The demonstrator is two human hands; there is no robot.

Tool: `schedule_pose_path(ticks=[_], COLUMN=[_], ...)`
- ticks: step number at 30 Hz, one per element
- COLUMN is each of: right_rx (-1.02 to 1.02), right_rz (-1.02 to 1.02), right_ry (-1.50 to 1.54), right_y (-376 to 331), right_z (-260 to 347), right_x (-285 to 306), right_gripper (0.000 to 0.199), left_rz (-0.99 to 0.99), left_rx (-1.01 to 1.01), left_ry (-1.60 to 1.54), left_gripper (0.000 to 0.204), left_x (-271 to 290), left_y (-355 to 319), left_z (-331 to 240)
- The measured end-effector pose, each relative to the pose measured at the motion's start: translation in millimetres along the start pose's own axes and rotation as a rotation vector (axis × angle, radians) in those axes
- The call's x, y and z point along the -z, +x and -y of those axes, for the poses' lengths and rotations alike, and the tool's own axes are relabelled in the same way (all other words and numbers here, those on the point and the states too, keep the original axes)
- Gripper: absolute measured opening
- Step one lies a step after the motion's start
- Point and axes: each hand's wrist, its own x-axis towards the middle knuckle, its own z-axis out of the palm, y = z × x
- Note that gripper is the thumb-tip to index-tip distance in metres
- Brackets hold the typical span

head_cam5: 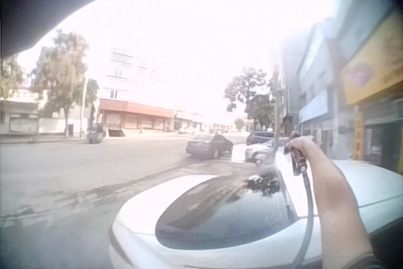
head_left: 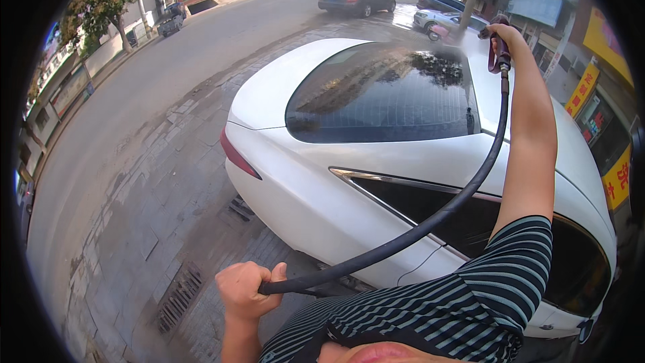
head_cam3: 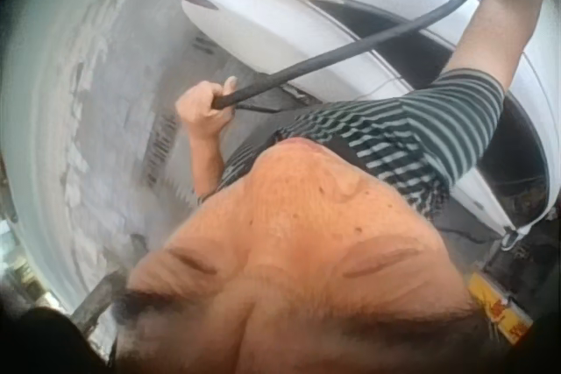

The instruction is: The person vacuums the back seat, floor mats, and trunk of a white sedan, then uses a pressure washer to rinse the exterior body and wheels. They move items aside to access surfaces and systematically clean multiple areas.

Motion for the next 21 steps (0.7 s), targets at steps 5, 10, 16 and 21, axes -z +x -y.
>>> schedule_pose_path(ticks=[5, 10, 16, 21], right_rx=[0.011, -0.034, -0.076, -0.140], right_rz=[0.328, 0.572, 0.762, 0.594], right_ry=[-0.154, -0.237, -0.371, -0.412], right_y=[-13, -152, -388, -522], right_z=[42, 71, 101, 141], right_x=[-275, -478, -578, -564], right_gripper=[0.028, 0.027, 0.028, 0.028], left_rz=[0.014, 0.037, 0.241, 0.574], left_rx=[0.153, 0.332, 0.214, 0.022], left_ry=[0.061, -0.073, -0.548, -0.851], left_gripper=[0.040, 0.038, 0.037, 0.039], left_x=[31, 43, -12, -23], left_y=[3, -19, -26, -47], left_z=[128, 300, 493, 525])
